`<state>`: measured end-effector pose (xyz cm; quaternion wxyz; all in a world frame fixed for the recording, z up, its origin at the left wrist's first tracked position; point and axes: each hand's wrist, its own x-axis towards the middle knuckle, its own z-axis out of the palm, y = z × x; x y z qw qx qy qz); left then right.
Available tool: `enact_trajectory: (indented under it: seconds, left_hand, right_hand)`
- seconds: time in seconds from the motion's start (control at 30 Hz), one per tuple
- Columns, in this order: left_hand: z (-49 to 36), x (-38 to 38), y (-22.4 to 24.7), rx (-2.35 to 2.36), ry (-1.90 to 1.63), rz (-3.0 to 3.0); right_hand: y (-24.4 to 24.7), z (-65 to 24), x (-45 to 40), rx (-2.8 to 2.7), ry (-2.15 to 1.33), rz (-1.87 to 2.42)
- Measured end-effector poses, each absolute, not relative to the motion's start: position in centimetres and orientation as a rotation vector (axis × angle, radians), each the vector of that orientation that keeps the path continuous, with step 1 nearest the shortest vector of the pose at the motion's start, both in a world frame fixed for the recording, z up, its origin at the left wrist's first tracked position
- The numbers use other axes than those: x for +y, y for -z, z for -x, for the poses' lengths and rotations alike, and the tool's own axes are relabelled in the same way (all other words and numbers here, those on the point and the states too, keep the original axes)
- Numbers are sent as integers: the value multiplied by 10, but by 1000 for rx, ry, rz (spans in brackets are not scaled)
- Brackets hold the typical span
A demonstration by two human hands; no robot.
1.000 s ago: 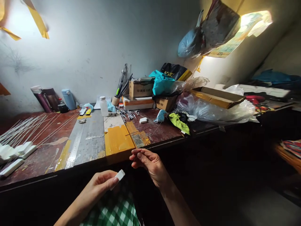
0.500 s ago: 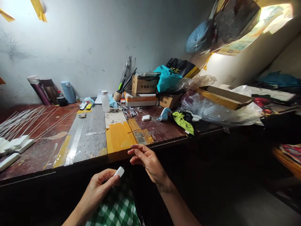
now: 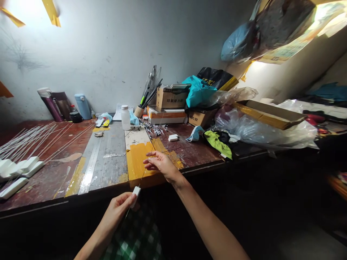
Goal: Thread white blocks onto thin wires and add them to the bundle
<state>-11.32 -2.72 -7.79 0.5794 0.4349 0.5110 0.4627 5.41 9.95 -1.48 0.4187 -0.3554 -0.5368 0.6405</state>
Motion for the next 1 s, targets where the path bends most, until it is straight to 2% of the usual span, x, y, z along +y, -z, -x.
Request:
enact_trajectory:
  seconds: [0.5,1.0]
  left_hand:
    - [116,-15,96,1153,-1077,-1018]
    - [136,-41,75,1258,-1192,-935]
  right_hand:
    - [15,-41,118,-1520,-1400,1178]
    - [11,-19,85,-1648,-1382,1051]
